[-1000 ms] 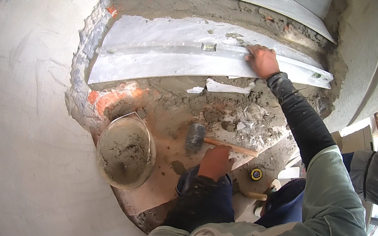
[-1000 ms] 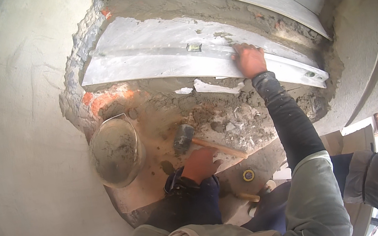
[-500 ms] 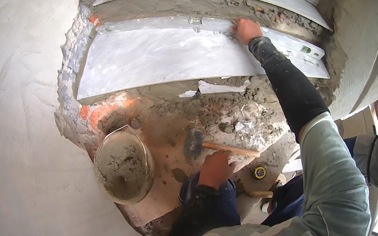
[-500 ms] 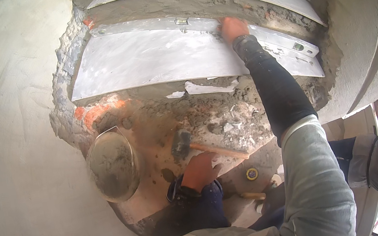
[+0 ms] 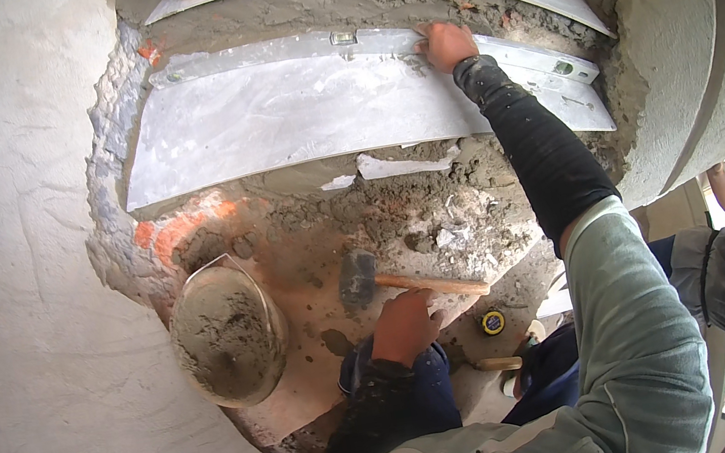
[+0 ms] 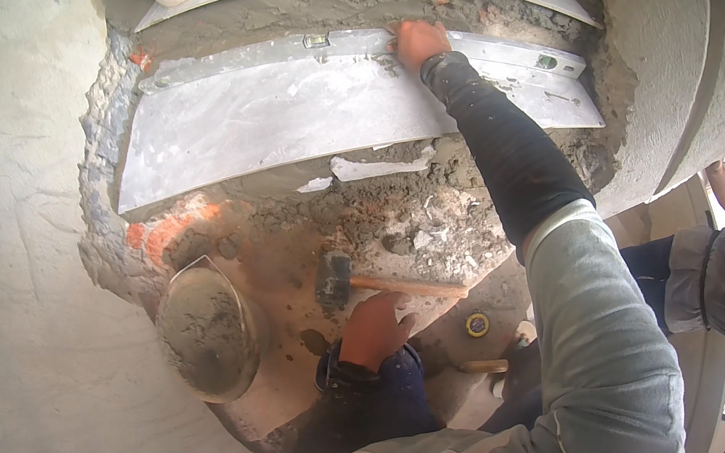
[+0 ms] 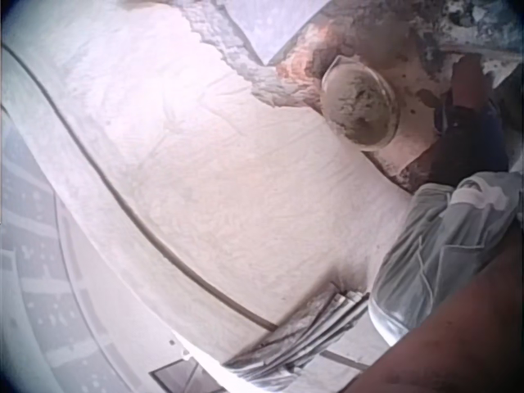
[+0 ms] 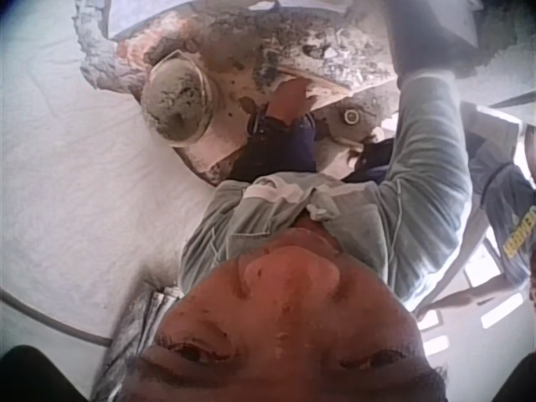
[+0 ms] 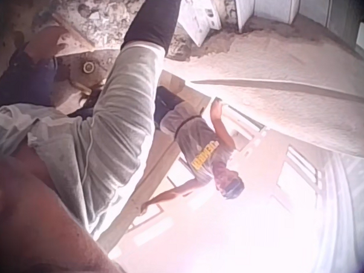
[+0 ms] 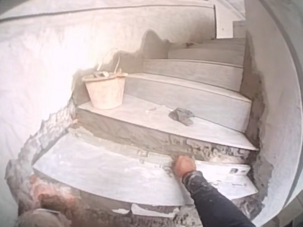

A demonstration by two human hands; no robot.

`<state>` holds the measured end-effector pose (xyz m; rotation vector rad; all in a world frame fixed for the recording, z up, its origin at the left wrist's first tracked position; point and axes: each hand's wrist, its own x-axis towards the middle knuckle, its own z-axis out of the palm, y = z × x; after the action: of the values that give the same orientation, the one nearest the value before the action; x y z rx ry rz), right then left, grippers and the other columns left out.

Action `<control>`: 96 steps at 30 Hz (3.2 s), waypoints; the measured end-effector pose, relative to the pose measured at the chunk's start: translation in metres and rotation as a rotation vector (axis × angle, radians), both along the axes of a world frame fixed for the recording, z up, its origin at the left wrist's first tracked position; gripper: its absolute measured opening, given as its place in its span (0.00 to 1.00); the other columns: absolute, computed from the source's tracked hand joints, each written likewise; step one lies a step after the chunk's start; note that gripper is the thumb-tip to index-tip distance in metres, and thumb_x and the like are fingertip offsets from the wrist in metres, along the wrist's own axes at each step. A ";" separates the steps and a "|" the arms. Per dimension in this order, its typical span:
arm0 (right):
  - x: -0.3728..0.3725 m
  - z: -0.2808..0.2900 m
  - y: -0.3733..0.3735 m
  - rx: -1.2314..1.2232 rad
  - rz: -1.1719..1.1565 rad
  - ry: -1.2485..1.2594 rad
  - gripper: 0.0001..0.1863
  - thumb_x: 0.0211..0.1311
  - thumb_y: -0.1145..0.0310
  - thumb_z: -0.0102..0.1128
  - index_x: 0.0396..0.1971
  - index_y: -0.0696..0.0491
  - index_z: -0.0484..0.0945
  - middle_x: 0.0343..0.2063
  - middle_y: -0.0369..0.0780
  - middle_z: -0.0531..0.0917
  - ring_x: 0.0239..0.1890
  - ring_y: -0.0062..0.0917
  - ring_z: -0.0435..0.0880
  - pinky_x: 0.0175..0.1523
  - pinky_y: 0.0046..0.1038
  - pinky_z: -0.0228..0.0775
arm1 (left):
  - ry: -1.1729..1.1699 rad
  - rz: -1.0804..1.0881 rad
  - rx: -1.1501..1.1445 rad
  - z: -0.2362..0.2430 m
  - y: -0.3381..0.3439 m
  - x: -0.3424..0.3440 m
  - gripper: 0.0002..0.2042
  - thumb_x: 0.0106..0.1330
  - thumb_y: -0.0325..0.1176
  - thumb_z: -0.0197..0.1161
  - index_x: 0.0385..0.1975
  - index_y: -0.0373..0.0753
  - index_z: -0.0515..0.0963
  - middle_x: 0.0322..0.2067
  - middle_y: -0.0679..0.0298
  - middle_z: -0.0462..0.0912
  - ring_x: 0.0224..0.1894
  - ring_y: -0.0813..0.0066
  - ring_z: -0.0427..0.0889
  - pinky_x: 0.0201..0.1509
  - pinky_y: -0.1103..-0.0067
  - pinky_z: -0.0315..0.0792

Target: The person installs tiles on a concrete staircase by applying mortar with a trowel, placing tiles, leveling them with a spirit level, and tapping them into place with a rubber mallet.

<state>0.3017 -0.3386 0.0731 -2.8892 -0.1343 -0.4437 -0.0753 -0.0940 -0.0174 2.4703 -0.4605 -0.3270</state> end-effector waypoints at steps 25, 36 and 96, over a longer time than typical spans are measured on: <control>-0.001 -0.001 0.001 -0.015 0.005 -0.012 0.23 0.64 0.56 0.60 0.58 0.42 0.78 0.49 0.46 0.83 0.54 0.44 0.80 0.62 0.51 0.63 | 0.101 -0.005 0.029 0.007 0.000 0.002 0.16 0.60 0.41 0.68 0.46 0.42 0.82 0.41 0.59 0.85 0.47 0.57 0.82 0.53 0.66 0.74; -0.002 0.000 0.002 -0.021 0.004 -0.006 0.23 0.63 0.55 0.61 0.58 0.43 0.78 0.50 0.46 0.83 0.54 0.43 0.81 0.62 0.52 0.63 | 0.127 -0.010 0.039 0.008 -0.001 0.003 0.16 0.59 0.40 0.68 0.45 0.42 0.82 0.41 0.59 0.85 0.47 0.57 0.82 0.52 0.66 0.74; -0.338 0.181 0.033 1.068 0.138 -0.280 0.15 0.76 0.62 0.52 0.40 0.61 0.77 0.29 0.28 0.75 0.31 0.12 0.68 0.35 0.19 0.60 | 0.092 -0.094 -1.792 0.158 -0.151 0.012 0.51 0.67 0.74 0.31 0.74 0.36 0.28 0.76 0.48 0.38 0.78 0.60 0.40 0.78 0.67 0.34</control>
<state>-0.0363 -0.3060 0.2538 -1.7579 -0.0953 -0.6381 -0.0637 -0.2455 0.1406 0.6881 -0.4737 0.0188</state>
